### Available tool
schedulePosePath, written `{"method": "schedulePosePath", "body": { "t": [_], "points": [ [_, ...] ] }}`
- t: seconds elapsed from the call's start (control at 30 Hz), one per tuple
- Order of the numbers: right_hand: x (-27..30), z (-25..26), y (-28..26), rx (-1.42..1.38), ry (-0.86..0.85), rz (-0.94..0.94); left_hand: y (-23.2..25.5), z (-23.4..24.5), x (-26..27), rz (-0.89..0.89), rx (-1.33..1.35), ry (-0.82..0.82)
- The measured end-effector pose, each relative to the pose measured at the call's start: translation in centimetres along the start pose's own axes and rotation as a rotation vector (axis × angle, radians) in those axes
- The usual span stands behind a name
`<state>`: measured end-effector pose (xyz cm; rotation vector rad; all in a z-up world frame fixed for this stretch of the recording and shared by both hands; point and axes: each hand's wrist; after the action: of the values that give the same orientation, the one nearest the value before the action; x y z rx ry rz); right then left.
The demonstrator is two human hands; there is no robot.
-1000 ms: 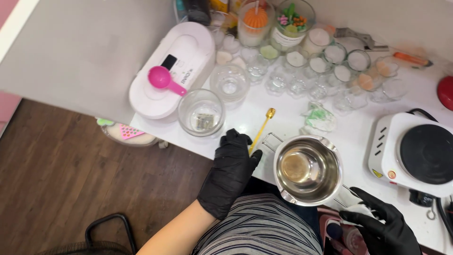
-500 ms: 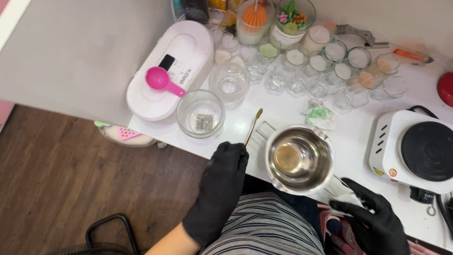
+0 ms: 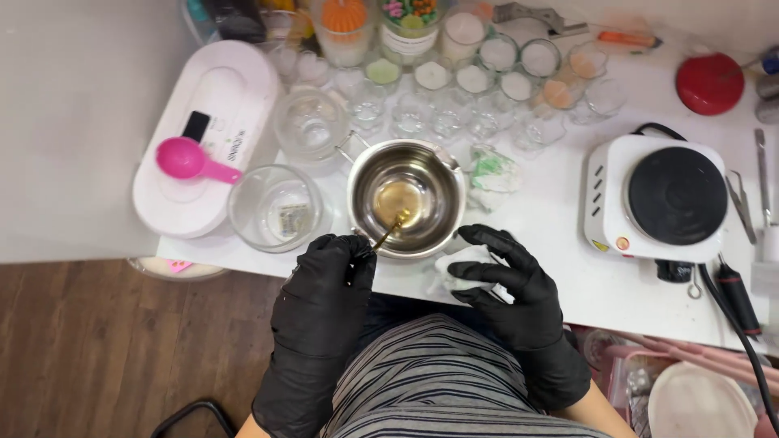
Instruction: Cleaning a metal wax melting pot using a paper towel at a candle making station.
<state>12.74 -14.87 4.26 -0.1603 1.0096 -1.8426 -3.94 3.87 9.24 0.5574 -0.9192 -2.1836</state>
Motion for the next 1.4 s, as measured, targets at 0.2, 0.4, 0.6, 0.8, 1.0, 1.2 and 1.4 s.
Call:
{"method": "schedulePosePath", "body": {
  "t": [0.2, 0.4, 0.6, 0.8, 1.0, 1.2, 1.4],
  "points": [
    [4.1, 2.6, 5.5, -1.16, 0.172, -0.663, 1.8, -1.7, -0.7, -0.04, -0.072, -0.014],
    [1.4, 7.0, 2.9, -1.629, 0.119, -0.702, 5.6, -1.8, -2.3, -0.227, -0.071, 0.064],
    [6.5, 7.4, 6.8, -1.501, 0.21, -0.894, 9.5, -7.3, -1.5, -0.345, 0.164, -0.128],
    [12.2, 7.5, 8.6, -1.016, 0.189, -1.007, 13.7, -12.8, -1.5, -0.359, 0.414, -0.521],
    [12.1, 8.7, 9.5, -1.045, 0.129, -1.055, 14.2, -15.7, -1.0, -0.274, 0.37, -0.587],
    [17.4, 6.1, 14.9, -1.053, 0.299, -0.857, 15.8, -17.1, -1.1, -0.194, 0.413, -0.656],
    [10.2, 13.9, 7.0, -0.834, 0.368, -1.421, 14.7, -19.6, -0.2, -0.098, 0.363, -0.625]
  ]
}}
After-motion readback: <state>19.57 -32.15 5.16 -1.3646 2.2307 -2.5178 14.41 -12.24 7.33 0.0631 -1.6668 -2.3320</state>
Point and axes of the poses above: each hand's wrist, its own x-axis away from the middle knuckle, its own z-axis out of the back of the hand, y = z × x, and after that the axes turned 6 degrees about x, right-handed
